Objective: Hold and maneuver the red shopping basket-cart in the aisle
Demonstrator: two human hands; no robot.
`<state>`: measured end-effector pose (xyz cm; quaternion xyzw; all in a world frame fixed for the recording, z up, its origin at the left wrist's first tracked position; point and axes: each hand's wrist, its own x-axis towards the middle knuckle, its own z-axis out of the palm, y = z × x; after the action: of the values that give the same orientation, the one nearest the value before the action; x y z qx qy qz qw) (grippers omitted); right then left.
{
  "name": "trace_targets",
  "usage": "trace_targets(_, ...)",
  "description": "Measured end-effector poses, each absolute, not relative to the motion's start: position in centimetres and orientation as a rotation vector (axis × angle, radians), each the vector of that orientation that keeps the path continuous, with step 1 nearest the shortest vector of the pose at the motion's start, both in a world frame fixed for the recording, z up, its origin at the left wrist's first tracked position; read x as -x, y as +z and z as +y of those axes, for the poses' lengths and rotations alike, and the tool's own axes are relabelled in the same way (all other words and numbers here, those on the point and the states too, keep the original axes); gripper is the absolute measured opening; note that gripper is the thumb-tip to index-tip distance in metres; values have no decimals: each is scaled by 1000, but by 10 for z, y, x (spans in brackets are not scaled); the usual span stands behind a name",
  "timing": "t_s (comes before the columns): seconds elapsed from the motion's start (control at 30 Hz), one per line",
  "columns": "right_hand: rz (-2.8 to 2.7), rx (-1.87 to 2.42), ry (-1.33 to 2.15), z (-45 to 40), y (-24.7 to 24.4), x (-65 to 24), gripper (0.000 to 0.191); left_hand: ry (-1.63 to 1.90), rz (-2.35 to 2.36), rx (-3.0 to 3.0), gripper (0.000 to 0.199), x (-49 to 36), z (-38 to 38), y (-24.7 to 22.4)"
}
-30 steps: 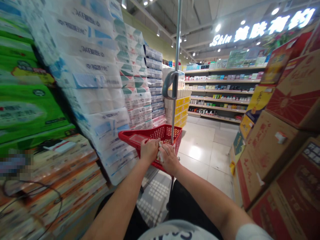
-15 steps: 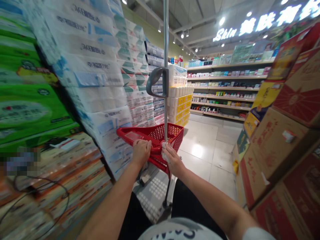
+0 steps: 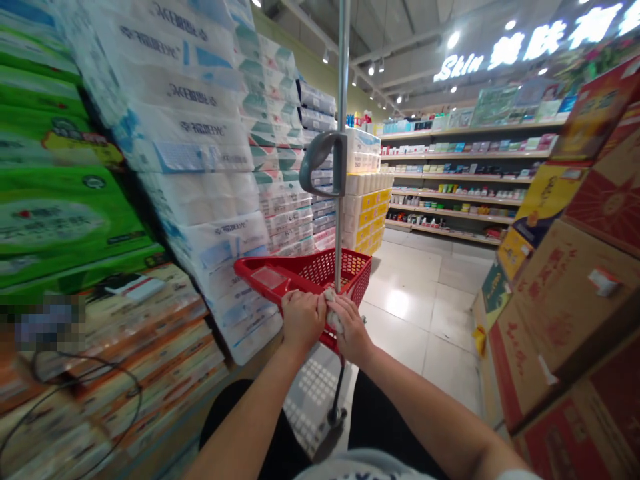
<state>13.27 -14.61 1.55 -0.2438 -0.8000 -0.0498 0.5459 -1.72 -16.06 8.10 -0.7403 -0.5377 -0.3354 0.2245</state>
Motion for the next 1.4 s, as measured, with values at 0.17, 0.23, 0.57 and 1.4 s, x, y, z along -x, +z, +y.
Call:
trace_targets(0.17, -1837, 651, -185, -134, 6, -149, 53, -981, -1428, 2085, 32, -6, -166, 76)
trace_targets(0.23, -1813, 675, -186, -131, 5, -157, 51, -995, -1413, 2107, 32, -13, -164, 75)
trace_targets(0.57, -1803, 702, -83, -116, 13, -180, 45, -1043, -1324, 2189, 30, -20, -131, 76)
trace_targets(1.4, -1933, 863, -61, -65, -3, -185, 55, -1371, -1333, 2302, 35, 35, -60, 68)
